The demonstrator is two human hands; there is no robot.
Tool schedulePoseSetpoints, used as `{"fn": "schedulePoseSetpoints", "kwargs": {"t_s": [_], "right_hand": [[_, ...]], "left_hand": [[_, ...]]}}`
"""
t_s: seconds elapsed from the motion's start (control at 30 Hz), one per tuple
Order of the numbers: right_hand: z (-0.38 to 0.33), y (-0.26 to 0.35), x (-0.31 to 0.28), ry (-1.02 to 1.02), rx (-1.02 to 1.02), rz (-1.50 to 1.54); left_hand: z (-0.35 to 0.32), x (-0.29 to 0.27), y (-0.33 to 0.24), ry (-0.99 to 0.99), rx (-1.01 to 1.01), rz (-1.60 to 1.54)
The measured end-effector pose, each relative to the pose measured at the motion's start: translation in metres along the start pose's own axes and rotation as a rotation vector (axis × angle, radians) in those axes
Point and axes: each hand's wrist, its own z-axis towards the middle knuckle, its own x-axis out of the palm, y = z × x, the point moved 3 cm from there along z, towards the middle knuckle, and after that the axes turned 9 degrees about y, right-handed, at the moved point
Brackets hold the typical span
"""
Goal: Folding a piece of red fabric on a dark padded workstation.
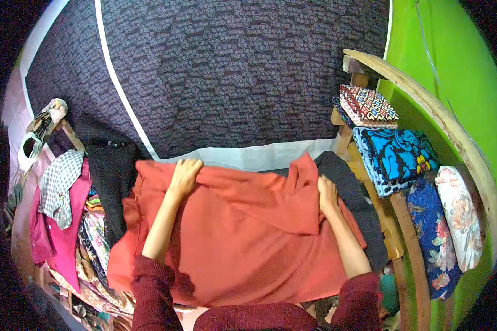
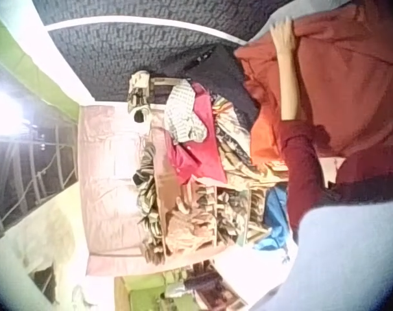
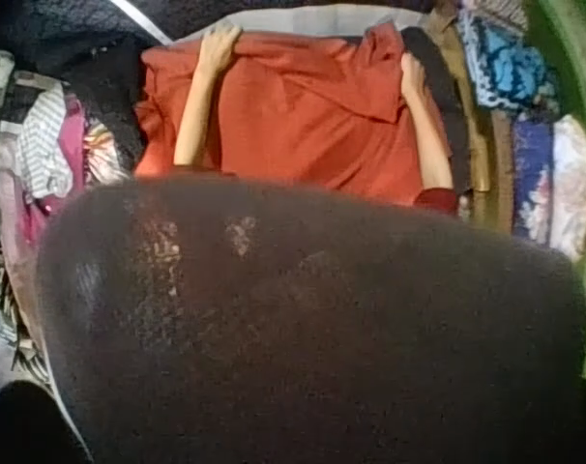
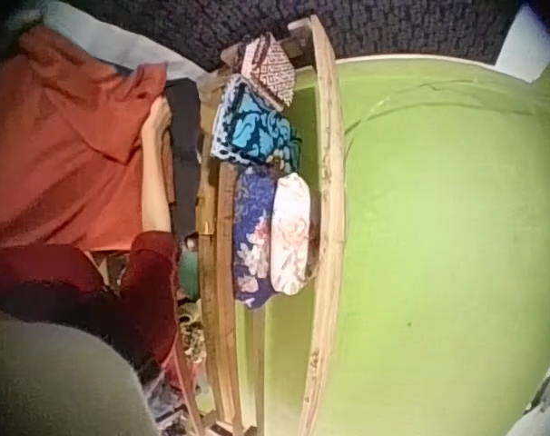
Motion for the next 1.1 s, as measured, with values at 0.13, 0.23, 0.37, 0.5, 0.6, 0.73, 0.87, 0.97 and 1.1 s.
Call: {"fn": "schedulePoseSetpoints", "kwargs": {"t_s": [0.13, 0.23, 0.37, 0.5, 0.6, 0.73, 0.87, 0.97, 1.1], "right_hand": [[0.059, 0.016, -0.026, -0.172, 0.172, 0.189], [0.077, 0.059, -0.045, -0.380, 0.132, 0.487], [0.118, 0.029, -0.066, -0.936, -0.417, 0.406], [0.093, -0.009, -0.024, -0.449, -0.332, 0.670], [0.028, -0.064, 0.024, -0.082, -0.269, 0.823], [-0.021, -0.094, 0.035, 0.267, -0.155, 0.953], [-0.090, -0.055, -0.015, 0.278, -0.417, 0.654], [-0.115, -0.055, -0.029, 0.255, -0.379, 0.579], [-0.158, -0.071, -0.038, 0.099, -0.388, 0.675]], "left_hand": [[0.061, -0.036, 0.024, -0.151, -0.017, 0.194], [0.079, -0.092, 0.055, -0.359, -0.049, 0.321], [0.107, -0.121, 0.041, -0.609, -0.014, 0.247], [0.048, -0.096, 0.028, -0.542, 0.013, 0.091], [-0.006, -0.063, -0.005, -0.386, 0.049, -0.097], [-0.077, -0.021, -0.056, 0.081, 0.020, -0.306], [-0.123, -0.026, -0.093, 0.224, -0.109, -0.322], [-0.135, -0.040, -0.106, 0.292, -0.091, -0.210], [-0.142, -0.084, -0.118, 0.333, -0.127, -0.188]]}}
